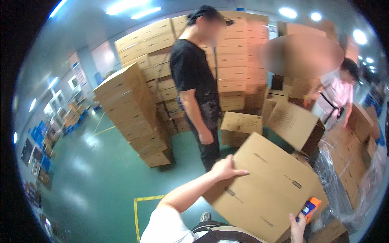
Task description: The person uses a handheld tape dispenser to seal cardboard boxes in a warehouse. They repeatedly fold the box flaps, apply tape to the seams, and place the sealed boxes onto a stack.
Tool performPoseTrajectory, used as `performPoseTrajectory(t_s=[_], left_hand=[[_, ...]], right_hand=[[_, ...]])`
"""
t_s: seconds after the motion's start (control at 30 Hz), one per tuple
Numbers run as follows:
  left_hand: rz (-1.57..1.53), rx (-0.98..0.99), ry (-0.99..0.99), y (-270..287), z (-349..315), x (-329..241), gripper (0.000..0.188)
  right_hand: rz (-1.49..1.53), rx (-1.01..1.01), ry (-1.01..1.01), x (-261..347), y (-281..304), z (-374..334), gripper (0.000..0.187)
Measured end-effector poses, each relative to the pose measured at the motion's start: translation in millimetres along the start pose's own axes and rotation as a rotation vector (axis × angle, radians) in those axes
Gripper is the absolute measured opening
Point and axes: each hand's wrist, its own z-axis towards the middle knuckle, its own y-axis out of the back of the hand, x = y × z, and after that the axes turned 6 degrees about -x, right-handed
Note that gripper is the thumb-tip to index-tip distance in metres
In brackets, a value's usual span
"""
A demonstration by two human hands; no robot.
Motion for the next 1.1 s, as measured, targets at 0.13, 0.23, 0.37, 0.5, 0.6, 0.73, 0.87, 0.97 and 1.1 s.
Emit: performPoseTrajectory(t_s=[0.13,0.23,0.37,0.5,0.6,0.73,0.87,0.97,1.1], left_hand=[[-0.045,-0.328,0.294,70,-95,110,0.089],[-0.218,-0.68,0.492,116,-192,165,0.079],[-0.299,-1.189,0.336,197,-327,172,0.074],[0.017,-1.729,-0.1,268,-393,212,0.091],[0.549,-1.842,-0.266,352,-408,278,0.083],[0.033,-1.904,-0.504,493,-289,357,0.079],[-0.117,-1.772,-0.665,599,-186,373,0.079],[-0.136,-1.623,-0.646,689,-129,406,0.085],[0.142,-1.583,-0.046,715,-34,445,0.094]], right_hand=[[-0.215,0.338,0.064,11,-112,16,0.031],[-0.283,0.587,0.281,25,-201,5,0.044],[-0.155,0.835,0.601,111,-314,-51,0.056],[0.032,0.891,0.913,187,-411,-79,0.058],[0.141,0.702,1.104,235,-481,-81,0.054],[0.385,0.334,1.239,335,-587,-67,0.055],[0.398,0.265,1.25,403,-687,-39,0.056],[0.402,0.253,1.294,457,-762,-15,0.053],[0.208,0.206,1.191,466,-814,36,0.044]])
